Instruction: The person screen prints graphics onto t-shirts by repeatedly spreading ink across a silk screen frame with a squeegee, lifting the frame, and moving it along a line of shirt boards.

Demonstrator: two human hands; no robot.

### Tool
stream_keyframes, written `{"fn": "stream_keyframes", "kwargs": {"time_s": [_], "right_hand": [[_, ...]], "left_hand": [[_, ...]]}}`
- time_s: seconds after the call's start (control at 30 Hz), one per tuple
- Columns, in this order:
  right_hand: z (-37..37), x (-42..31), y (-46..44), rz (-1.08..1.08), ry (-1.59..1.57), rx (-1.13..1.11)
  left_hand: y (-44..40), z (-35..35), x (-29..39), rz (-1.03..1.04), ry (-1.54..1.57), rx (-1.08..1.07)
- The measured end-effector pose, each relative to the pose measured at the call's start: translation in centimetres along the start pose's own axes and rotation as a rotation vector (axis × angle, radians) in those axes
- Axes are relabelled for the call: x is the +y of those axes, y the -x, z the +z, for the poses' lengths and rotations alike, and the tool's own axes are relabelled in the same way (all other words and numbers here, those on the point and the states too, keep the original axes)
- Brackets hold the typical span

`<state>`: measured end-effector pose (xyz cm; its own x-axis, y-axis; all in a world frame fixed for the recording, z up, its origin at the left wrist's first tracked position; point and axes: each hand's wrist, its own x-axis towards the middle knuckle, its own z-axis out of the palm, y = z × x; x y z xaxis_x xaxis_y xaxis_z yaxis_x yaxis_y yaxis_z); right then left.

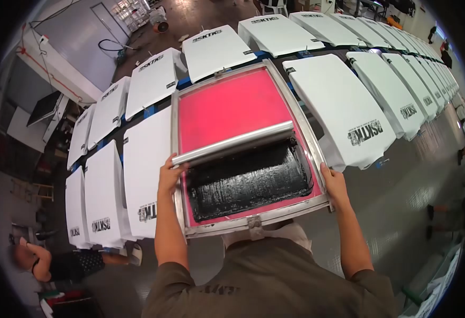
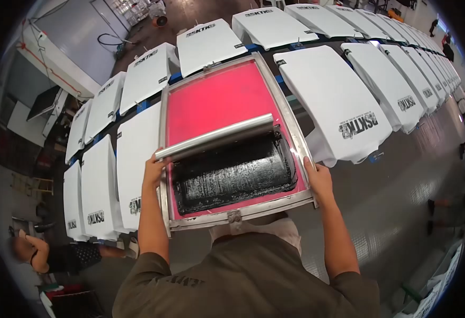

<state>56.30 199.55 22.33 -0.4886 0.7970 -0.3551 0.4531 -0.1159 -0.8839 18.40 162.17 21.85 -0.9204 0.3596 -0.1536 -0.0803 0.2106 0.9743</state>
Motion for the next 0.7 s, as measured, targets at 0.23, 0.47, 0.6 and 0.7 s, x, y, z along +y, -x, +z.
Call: {"fn": "stream_keyframes", "kwargs": {"time_s": [0.23, 0.47, 0.6, 0.7], "right_hand": [[-2.7, 2.3, -6.7, 0.007, 0.085, -0.021], [-3.6, 1.0, -9.4, 0.114, 0.095, -0.043], [-3.6, 1.3, -10.3, 0.117, 0.049, -0.07], [-3.2, 1.1, -10.3, 0.162, 0.113, -0.066]], "left_hand": [[-1.0, 5.9, 1.0, -0.049, -0.032, 0.031], [-0.9, 8.7, 0.5, -0.056, -0.04, 0.046], [-0.8, 9.2, 0.8, -0.065, -0.073, 0.039], [-0.9, 9.3, 0.3, -0.096, -0.081, 0.063]]}}
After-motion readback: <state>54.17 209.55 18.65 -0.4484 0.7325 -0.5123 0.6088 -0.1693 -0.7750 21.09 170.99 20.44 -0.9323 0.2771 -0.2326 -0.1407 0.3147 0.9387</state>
